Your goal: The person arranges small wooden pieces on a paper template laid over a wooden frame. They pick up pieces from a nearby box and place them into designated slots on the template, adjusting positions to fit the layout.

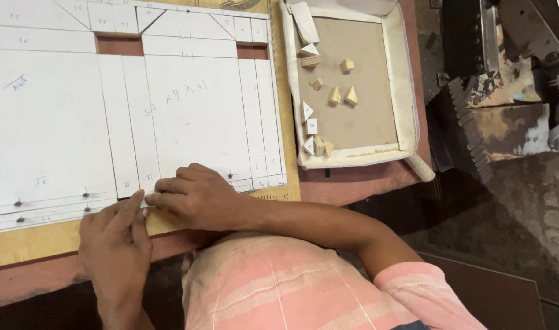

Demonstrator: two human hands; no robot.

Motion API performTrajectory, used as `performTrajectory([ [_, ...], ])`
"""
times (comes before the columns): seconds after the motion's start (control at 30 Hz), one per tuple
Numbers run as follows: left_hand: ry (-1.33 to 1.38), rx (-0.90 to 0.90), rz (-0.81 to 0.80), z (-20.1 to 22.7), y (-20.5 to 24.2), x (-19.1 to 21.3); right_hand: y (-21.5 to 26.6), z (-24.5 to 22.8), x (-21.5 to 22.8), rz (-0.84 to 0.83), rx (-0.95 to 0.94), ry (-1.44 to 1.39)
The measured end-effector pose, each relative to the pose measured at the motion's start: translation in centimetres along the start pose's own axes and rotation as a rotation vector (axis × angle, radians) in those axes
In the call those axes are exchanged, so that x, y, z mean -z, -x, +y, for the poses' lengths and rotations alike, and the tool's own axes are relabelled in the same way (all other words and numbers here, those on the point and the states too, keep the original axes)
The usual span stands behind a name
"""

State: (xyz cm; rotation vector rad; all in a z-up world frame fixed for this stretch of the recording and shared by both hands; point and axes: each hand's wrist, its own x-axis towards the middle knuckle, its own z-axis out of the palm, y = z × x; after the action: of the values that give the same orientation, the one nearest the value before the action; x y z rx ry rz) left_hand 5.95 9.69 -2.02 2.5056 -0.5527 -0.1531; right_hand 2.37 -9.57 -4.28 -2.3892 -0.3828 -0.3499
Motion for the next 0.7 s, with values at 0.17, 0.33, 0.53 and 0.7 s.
performTrajectory([
  [0.17, -0.015, -0.041, 0.045, -0.5, 0.0, -0.7, 0.3, -0.8, 0.9, -0.091, 0.064, 0.2],
  [0.33, -0.078, -0.087, 0.13, -0.3, 0.2, -1.6, -1.1, -1.5, 2.1, -0.195, 0.033, 0.154],
  [0.53, -0.044, -0.067, 0.003, -0.1, 0.0, 0.1, 1.2, -0.5, 9.7, -0.189, -0.284, -0.248],
  [0.7, 0.055, -0.093, -0.042, 0.7, 0.8, 1.0, 4.4, 5.3, 16.3, 0.083, -0.584, 0.565],
])
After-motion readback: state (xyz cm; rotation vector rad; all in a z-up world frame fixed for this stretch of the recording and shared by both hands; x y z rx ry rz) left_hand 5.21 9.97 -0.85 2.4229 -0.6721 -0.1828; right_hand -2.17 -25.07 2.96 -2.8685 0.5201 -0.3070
